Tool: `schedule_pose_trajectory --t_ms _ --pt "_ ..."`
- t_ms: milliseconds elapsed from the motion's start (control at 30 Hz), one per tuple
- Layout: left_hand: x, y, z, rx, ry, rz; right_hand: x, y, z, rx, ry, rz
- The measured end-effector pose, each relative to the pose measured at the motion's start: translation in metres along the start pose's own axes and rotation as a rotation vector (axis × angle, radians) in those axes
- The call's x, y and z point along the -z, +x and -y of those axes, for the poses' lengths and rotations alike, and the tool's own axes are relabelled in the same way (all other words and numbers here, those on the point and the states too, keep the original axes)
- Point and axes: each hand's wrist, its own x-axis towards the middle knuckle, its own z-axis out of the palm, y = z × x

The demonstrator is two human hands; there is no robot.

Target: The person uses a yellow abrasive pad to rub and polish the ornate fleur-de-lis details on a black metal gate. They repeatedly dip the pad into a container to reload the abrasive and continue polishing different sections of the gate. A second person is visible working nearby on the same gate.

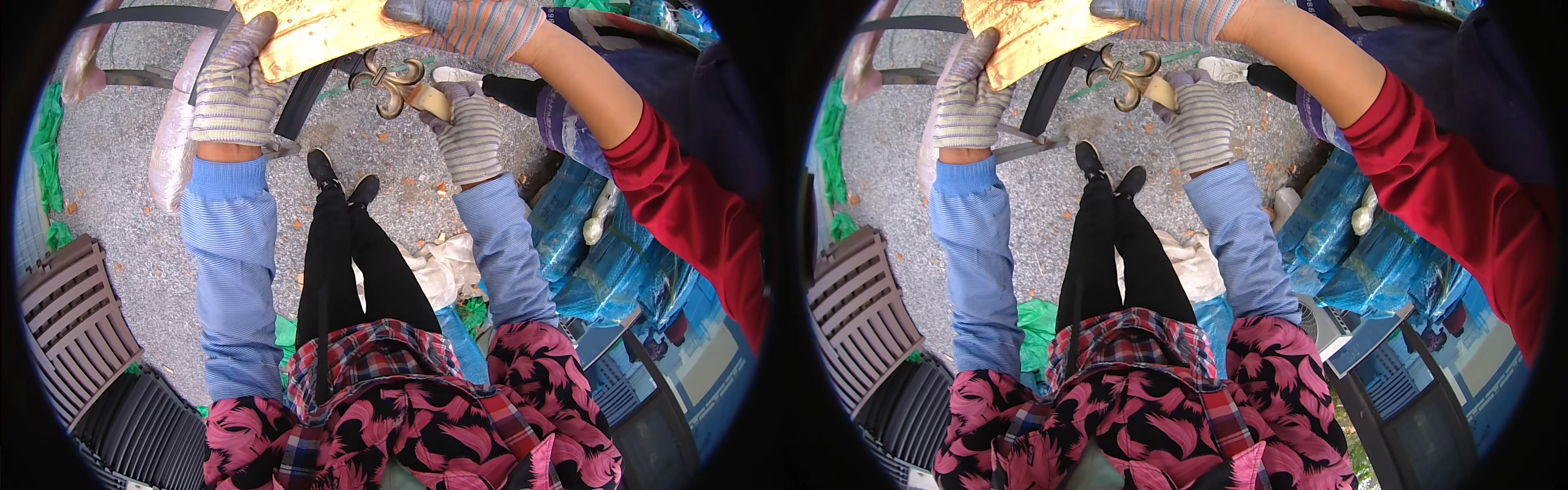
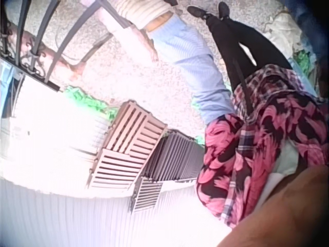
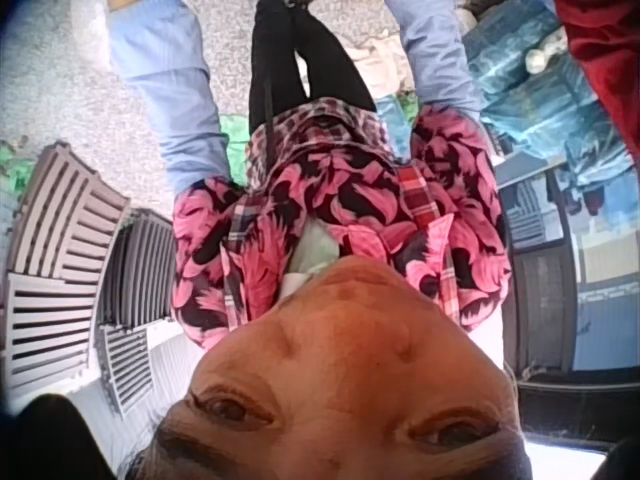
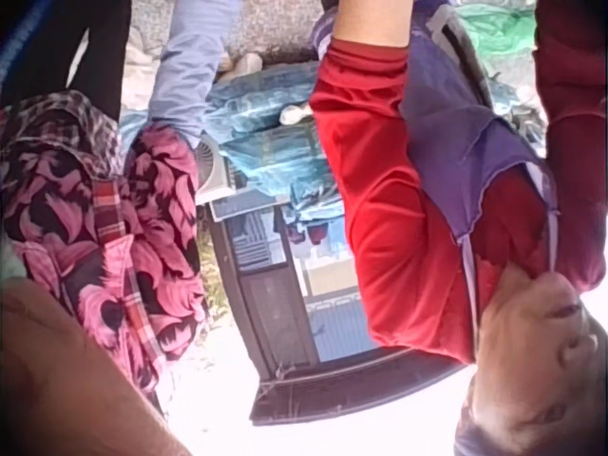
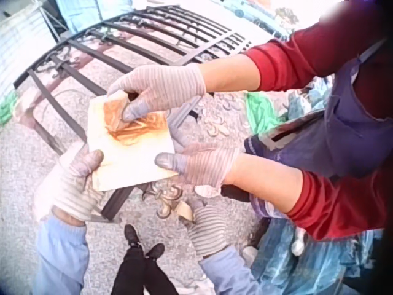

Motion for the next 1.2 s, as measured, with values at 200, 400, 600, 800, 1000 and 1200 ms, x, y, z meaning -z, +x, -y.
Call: schedule_pose_trajectory --t_ms 200,400,600,800,1000,1200 --pt "-0.024 0.006 0.015 0.037 -0.061 0.244 0.007 0.024 -0.012 -0.092 -0.077 0.069" --pt "-0.040 0.014 0.009 0.265 -0.307 0.252 -0.002 0.069 -0.017 0.017 -0.217 0.009" --pt "-0.047 0.013 0.018 0.163 -0.219 0.317 -0.020 0.055 -0.018 0.061 -0.209 -0.064" --pt "-0.047 0.011 0.013 0.228 -0.280 0.279 -0.019 0.059 -0.003 0.058 -0.173 -0.038" --pt "-0.054 0.003 0.009 0.155 -0.283 0.292 -0.024 0.030 0.024 -0.002 -0.111 0.050" --pt "-0.044 0.007 0.002 0.174 -0.321 0.288 -0.019 -0.022 0.050 -0.161 0.156 -0.086"
